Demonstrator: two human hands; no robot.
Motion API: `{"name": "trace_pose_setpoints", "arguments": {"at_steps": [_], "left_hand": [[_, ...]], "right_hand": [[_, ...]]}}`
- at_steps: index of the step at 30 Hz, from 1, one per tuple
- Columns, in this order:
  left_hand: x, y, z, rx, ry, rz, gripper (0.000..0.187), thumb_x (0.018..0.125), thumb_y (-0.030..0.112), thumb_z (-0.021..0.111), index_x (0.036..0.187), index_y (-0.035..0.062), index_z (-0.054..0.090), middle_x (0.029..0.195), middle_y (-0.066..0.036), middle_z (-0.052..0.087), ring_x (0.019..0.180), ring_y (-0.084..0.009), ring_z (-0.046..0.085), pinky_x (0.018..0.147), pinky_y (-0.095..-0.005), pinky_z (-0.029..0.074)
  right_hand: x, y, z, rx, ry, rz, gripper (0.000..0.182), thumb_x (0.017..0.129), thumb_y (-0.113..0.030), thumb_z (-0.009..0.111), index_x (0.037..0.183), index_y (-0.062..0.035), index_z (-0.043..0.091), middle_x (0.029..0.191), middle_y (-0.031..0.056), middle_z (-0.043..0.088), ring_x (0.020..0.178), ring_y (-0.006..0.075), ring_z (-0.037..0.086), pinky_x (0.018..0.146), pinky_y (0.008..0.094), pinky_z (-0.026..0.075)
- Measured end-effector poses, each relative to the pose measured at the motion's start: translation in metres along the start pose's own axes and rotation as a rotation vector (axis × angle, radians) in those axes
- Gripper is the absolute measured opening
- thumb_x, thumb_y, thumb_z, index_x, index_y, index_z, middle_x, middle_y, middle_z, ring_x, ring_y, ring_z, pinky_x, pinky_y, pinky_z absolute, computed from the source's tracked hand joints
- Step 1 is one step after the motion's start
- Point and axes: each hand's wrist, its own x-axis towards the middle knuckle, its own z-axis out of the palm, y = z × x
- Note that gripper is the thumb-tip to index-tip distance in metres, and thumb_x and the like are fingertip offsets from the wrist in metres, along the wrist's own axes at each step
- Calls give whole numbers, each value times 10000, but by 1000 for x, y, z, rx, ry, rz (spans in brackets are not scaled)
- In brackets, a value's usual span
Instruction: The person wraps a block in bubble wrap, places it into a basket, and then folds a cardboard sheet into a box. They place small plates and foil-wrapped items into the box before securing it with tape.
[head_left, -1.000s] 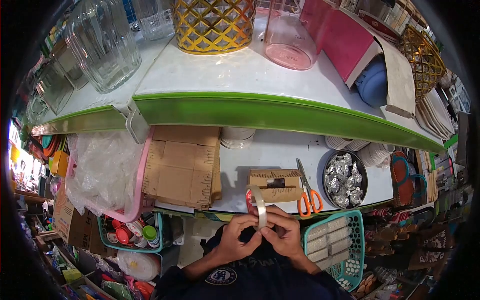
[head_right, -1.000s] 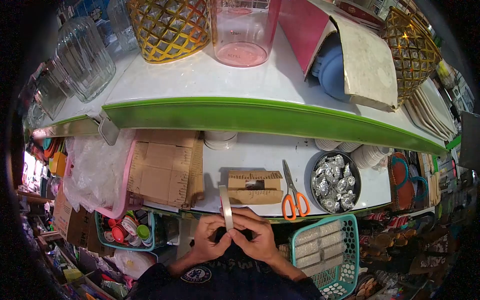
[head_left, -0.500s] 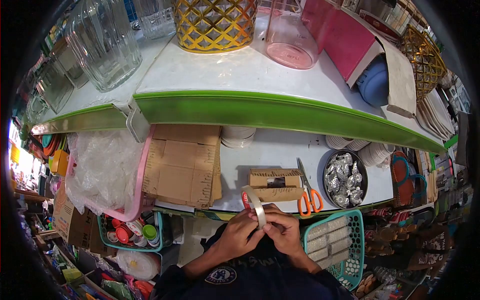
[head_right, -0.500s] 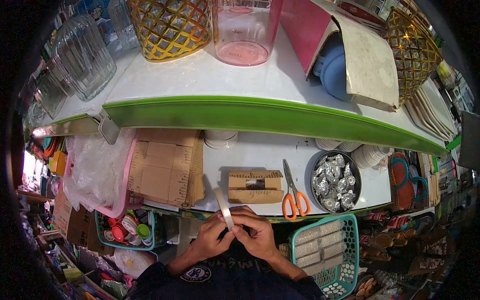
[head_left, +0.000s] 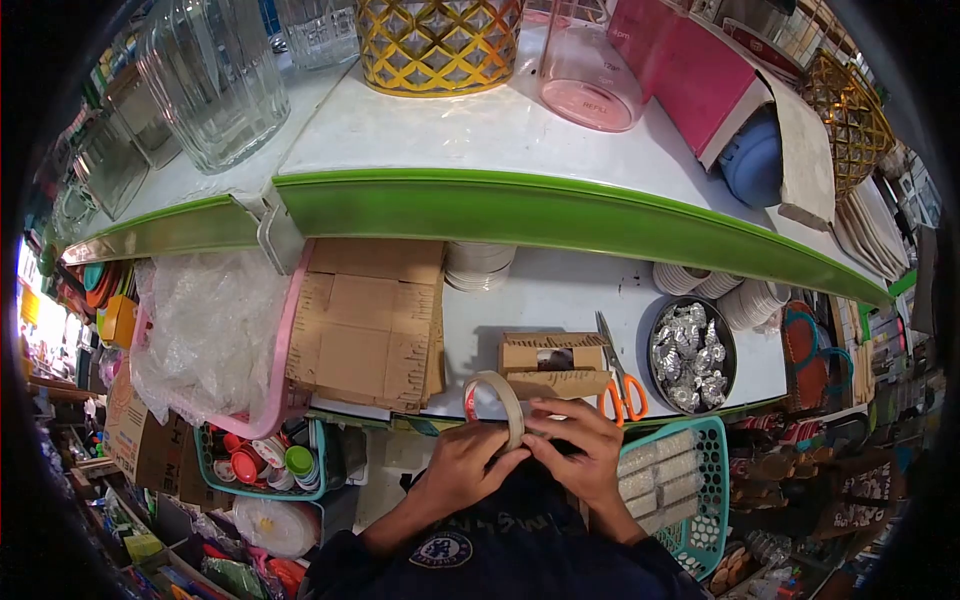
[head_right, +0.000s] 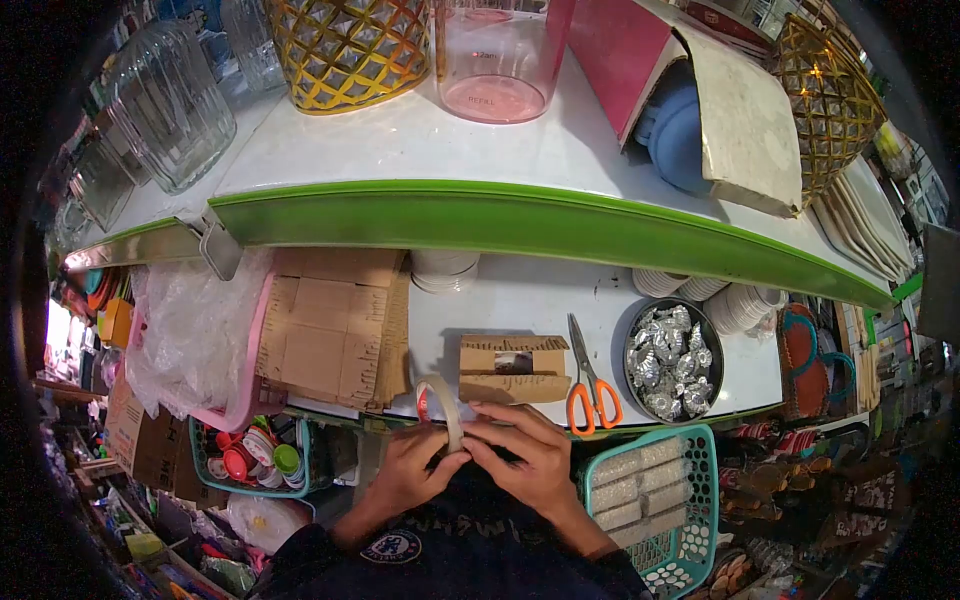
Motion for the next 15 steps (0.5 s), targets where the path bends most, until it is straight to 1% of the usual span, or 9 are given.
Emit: {"name": "trace_pose_setpoints", "arguments": {"at_steps": [2, 6, 8, 9, 11, 12, 13, 14, 15], "left_hand": [[0, 2, -2, 2, -17, -11, 215, 850, 166, 730, 971, 12, 639, 782, -134, 659, 679, -302, 654, 618, -375, 513], [-2, 0, -1, -33, -19, -11, 210, 862, 180, 726, 969, 19, 642, 742, -128, 651, 656, -303, 650, 608, -375, 510], [-4, 0, -2, -42, -31, -26, 214, 863, 180, 725, 978, 19, 642, 734, -131, 648, 654, -305, 650, 606, -377, 508], [-5, 0, -2, -51, -44, -41, 218, 864, 179, 724, 988, 19, 642, 725, -135, 645, 652, -307, 649, 603, -380, 507], [-7, -3, -1, -54, -67, -57, 221, 865, 178, 722, 994, 18, 641, 726, -139, 643, 653, -309, 648, 600, -382, 504], [-8, -5, -2, -57, -88, -74, 224, 867, 176, 720, 1001, 16, 640, 727, -143, 642, 653, -312, 647, 596, -385, 501], [-8, -5, -3, -56, -91, -74, 224, 867, 176, 720, 1001, 16, 640, 727, -143, 642, 653, -312, 647, 596, -385, 501], [-8, -5, -4, -64, -126, -108, 216, 873, 166, 705, 999, 3, 639, 762, -160, 655, 686, -327, 655, 622, -379, 508], [-8, -5, -5, -72, -161, -143, 209, 880, 156, 690, 996, -10, 639, 798, -177, 668, 718, -343, 663, 649, -373, 514]], "right_hand": [[6, 3, -7, -241, -73, -282, 296, 718, -44, 801, 1009, -74, 758, 1089, 72, 705, 835, 208, 689, 687, 295, 566], [8, -3, -13, -333, -110, -282, 297, 685, -44, 792, 977, -90, 766, 1028, 70, 718, 836, 219, 678, 693, 314, 538], [10, -1, -13, -428, -141, -365, 214, 692, -58, 787, 901, -80, 742, 1024, 63, 708, 850, 222, 676, 686, 328, 536], [12, -3, -12, -429, -140, -364, 214, 692, -58, 787, 901, -80, 742, 1024, 63, 708, 850, 222, 676, 686, 328, 536], [17, -5, -10, -468, -182, -412, 177, 715, -69, 772, 865, -64, 677, 1008, 64, 693, 874, 239, 675, 694, 341, 538], [18, -4, -8, -468, -179, -411, 177, 715, -69, 772, 865, -64, 677, 1008, 64, 693, 874, 239, 675, 694, 341, 538], [18, -2, -7, -473, -189, -408, 171, 732, -62, 752, 868, -58, 649, 1000, 65, 686, 887, 251, 674, 705, 349, 538], [18, -1, -6, -477, -199, -404, 166, 748, -56, 732, 872, -52, 621, 992, 66, 679, 899, 262, 673, 716, 358, 538], [19, -1, -6, -477, -198, -403, 166, 748, -56, 732, 872, -52, 621, 992, 66, 679, 899, 262, 673, 716, 358, 538]]}}
